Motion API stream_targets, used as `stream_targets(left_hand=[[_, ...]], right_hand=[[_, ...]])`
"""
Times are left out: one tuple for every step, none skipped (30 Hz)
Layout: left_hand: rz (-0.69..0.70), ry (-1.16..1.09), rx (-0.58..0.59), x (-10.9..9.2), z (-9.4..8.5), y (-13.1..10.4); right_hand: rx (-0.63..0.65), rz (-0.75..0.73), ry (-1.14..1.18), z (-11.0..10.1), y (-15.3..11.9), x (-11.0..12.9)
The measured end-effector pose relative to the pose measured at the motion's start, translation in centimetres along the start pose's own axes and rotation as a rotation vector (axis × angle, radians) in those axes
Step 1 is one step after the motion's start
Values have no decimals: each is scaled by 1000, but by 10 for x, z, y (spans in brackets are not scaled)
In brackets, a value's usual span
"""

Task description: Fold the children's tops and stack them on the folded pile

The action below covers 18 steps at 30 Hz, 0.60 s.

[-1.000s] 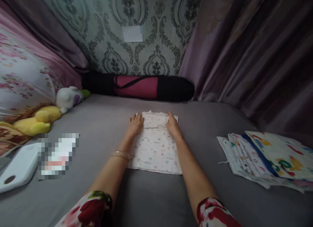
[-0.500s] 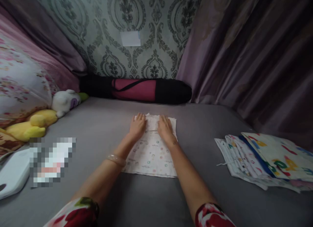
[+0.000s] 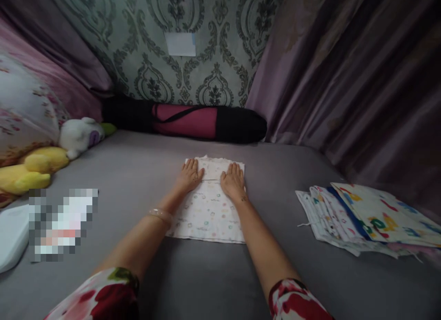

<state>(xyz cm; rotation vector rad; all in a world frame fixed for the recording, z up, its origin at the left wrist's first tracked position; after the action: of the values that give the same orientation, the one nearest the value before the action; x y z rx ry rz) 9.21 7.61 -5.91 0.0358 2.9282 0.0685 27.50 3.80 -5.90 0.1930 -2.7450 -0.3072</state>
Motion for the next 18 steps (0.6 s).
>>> stream_targets(left_hand=[[-4,-9,14,6,-2,1],[-7,-17,30,12,-2,2],[-6,-25,48,17,-3,3],[0,-32,64,23,-2,5],[11,-38,74,28,-2,6],[23,-42,81,32,-1,8],[36,-45,84,35,-1,9],[46,-46,89,37,-1,11],[51,-43,99,37,-3,11],[51,-32,109,36,-5,12],[45,-10,109,34,-8,11],[40,19,86,31,-13,8],[41,50,40,26,-18,4],[51,76,-22,21,-23,-2],[76,94,-83,16,-27,-10],[122,104,-116,10,-28,-20],[186,104,-119,5,-28,-30],[251,98,-98,2,-25,-41]], right_hand=[[-14,20,-2,-1,-1,-4],[-26,31,-6,-2,-2,-8],[-36,34,-9,-3,-3,-11],[-43,33,-10,-2,-4,-13],[-47,28,-9,-2,-5,-14],[-49,22,-8,-1,-5,-14],[-53,17,-8,-1,-6,-14],[-58,15,-10,-2,-5,-14],[-58,12,-14,-3,-5,-14],[-46,9,-13,-6,-5,-14],[-17,8,-4,-10,-5,-15],[23,9,11,-14,-5,-15],[65,3,24,-18,-7,-15],[98,-19,28,-23,-11,-14],[118,-55,25,-26,-16,-12],[129,-107,18,-29,-23,-8],[139,-172,13,-30,-32,-4],[156,-241,15,-30,-41,2]])
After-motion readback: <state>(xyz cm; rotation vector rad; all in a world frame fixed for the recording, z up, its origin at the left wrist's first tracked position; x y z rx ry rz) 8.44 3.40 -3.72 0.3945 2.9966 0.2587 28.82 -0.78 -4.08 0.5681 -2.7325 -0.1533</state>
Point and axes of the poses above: each hand's wrist, its own y-axis towards the middle knuckle, its own z-axis out of the palm, x = y × z, the point moved 2 cm from there along y, towards the middle knuckle, and after that the axes turned 13 degrees about -z, right-handed, at the moved point
